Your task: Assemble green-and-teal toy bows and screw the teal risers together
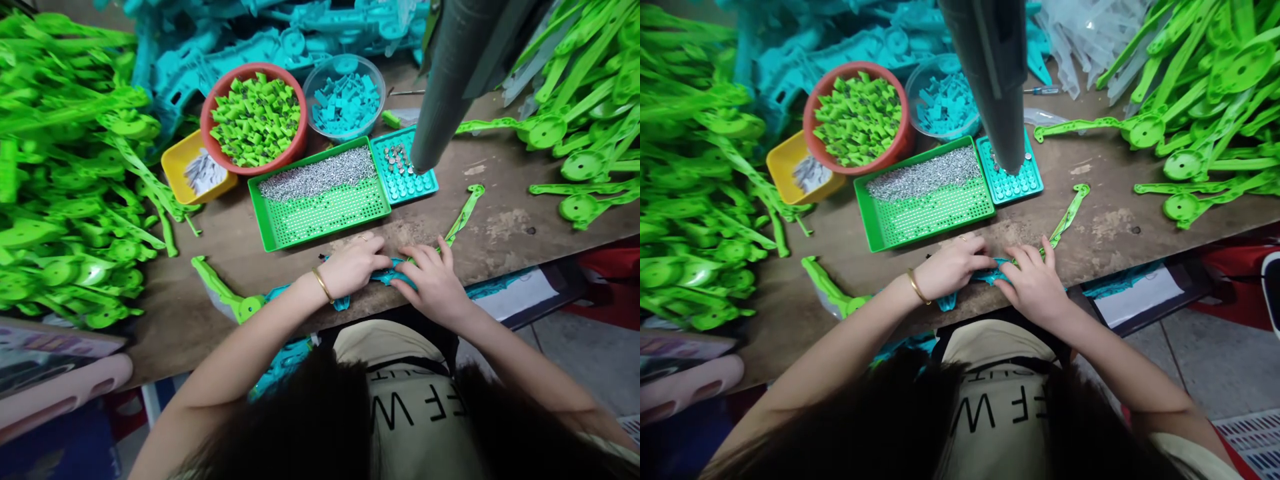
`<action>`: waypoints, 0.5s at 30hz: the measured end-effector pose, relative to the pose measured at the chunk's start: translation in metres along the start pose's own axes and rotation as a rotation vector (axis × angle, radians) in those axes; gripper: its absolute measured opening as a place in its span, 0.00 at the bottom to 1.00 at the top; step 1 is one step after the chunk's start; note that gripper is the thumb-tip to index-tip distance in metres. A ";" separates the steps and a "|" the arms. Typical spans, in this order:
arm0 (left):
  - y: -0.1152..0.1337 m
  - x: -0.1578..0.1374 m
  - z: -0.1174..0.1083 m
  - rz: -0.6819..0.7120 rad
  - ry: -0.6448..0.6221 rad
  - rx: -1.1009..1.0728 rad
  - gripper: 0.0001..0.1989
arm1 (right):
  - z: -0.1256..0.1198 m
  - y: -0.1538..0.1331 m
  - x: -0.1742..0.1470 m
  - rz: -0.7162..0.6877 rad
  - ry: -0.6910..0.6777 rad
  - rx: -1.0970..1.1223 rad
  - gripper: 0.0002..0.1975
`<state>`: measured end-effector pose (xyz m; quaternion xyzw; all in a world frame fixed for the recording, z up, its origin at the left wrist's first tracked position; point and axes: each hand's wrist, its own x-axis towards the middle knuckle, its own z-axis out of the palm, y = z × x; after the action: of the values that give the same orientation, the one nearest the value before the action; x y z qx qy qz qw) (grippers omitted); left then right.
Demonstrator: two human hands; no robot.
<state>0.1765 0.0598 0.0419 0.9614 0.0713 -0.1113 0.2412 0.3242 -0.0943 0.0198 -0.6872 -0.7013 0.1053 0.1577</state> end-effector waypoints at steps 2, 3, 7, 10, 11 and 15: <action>-0.002 0.000 0.001 0.026 -0.023 0.054 0.18 | 0.001 0.001 -0.001 -0.020 0.009 -0.018 0.12; -0.003 0.000 0.002 0.038 -0.034 0.067 0.18 | 0.001 0.001 -0.002 -0.034 0.010 -0.026 0.13; -0.010 0.001 0.007 0.072 -0.056 0.061 0.17 | 0.001 0.004 -0.005 -0.093 -0.008 -0.068 0.19; -0.017 -0.001 0.007 0.093 -0.051 0.031 0.18 | 0.003 0.004 -0.005 -0.105 -0.003 -0.087 0.17; -0.020 -0.002 0.007 0.095 -0.047 0.026 0.19 | 0.005 0.002 -0.004 -0.104 0.007 -0.083 0.16; -0.023 -0.012 0.005 0.084 -0.002 0.102 0.18 | 0.013 -0.012 0.000 -0.092 0.040 -0.061 0.16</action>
<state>0.1591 0.0762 0.0302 0.9745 0.0250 -0.1053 0.1965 0.3086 -0.0938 0.0121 -0.6607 -0.7317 0.0628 0.1551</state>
